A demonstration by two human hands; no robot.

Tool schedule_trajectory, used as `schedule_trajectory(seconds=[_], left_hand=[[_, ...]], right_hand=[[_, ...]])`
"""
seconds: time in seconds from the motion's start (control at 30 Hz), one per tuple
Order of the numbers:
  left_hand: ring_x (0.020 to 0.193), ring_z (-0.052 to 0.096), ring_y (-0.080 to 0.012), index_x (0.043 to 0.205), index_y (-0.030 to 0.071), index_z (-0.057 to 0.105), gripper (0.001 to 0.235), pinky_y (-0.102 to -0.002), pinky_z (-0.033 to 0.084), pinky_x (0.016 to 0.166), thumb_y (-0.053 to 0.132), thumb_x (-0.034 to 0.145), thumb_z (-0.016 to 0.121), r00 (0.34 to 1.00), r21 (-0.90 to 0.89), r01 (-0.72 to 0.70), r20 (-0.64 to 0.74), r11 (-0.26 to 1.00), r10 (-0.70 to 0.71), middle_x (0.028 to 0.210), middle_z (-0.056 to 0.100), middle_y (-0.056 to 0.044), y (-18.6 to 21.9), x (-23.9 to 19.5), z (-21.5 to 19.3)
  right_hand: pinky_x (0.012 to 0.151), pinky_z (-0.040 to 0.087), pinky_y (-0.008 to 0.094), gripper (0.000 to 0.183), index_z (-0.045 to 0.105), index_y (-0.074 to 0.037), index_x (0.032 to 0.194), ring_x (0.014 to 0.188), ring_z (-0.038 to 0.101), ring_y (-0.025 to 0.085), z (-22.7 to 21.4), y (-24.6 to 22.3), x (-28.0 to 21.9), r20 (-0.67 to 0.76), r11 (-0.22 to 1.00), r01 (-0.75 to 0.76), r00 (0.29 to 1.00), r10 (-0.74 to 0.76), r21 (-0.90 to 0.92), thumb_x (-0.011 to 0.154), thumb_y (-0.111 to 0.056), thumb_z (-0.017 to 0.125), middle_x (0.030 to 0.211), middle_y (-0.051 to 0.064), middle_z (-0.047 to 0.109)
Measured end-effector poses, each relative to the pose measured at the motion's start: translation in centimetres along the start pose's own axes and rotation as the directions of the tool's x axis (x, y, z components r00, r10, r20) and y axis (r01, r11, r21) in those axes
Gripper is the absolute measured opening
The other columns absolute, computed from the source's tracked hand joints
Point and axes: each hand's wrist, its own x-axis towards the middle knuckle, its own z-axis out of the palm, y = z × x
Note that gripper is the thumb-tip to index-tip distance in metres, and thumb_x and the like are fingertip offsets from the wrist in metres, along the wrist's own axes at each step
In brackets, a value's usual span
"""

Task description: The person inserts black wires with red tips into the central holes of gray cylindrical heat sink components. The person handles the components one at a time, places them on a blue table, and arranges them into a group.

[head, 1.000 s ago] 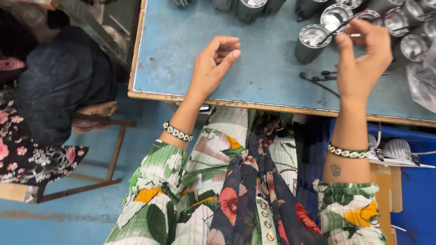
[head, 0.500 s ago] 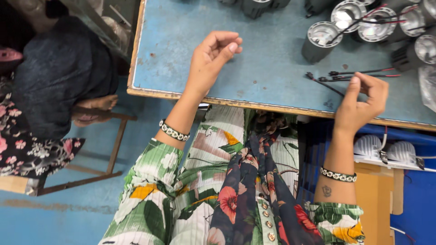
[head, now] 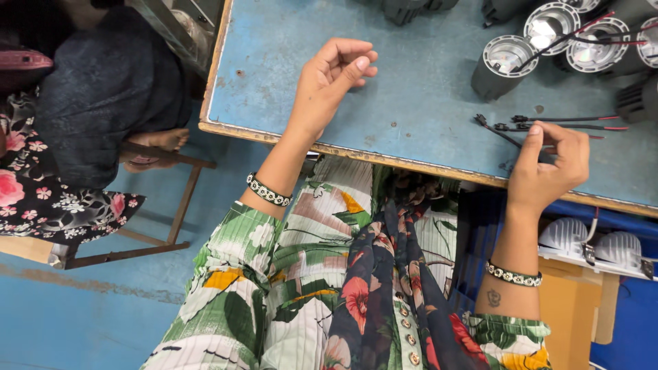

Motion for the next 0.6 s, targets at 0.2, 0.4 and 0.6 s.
schedule_trajectory(seconds=[0.2,0.4,0.6], left_hand=[[0.107,0.071,-0.0137,0.128,0.004,0.064,0.028,-0.027,0.057,0.091,0.022,0.106,0.067,0.999,0.048,-0.036,0.016,0.998,0.036,0.120,0.073,-0.008,-0.5,-0.6,-0.2],[0.106,0.070,-0.0127,0.128,0.004,0.064,0.030,-0.027,0.056,0.090,0.024,0.106,0.067,1.000,0.028,-0.006,0.024,1.000,0.005,0.120,0.073,-0.007,0.6,-0.1,0.2],[0.113,0.069,-0.0196,0.128,0.007,0.066,0.030,-0.031,0.059,0.092,0.025,0.105,0.072,0.985,0.407,-0.170,0.065,0.898,0.158,0.121,0.072,-0.007,1.2,2.5,0.4]], right_hand=[[0.079,0.049,0.032,0.005,0.073,0.000,0.107,0.092,0.064,0.022,0.0,-0.3,-0.5,0.021,1.000,-0.024,0.999,0.024,-0.018,0.102,0.001,0.071,0.104,0.012,0.068],[0.092,0.050,0.036,0.011,0.073,-0.003,0.106,0.103,0.065,0.026,-0.1,-0.3,-0.1,0.065,0.998,0.037,0.997,-0.034,-0.051,0.097,0.000,0.070,0.108,0.009,0.072],[0.093,0.048,0.036,0.008,0.074,-0.006,0.104,0.099,0.063,0.025,-0.1,0.1,-0.2,0.105,0.991,0.046,0.994,-0.033,-0.122,0.096,-0.003,0.072,0.105,0.007,0.072]])
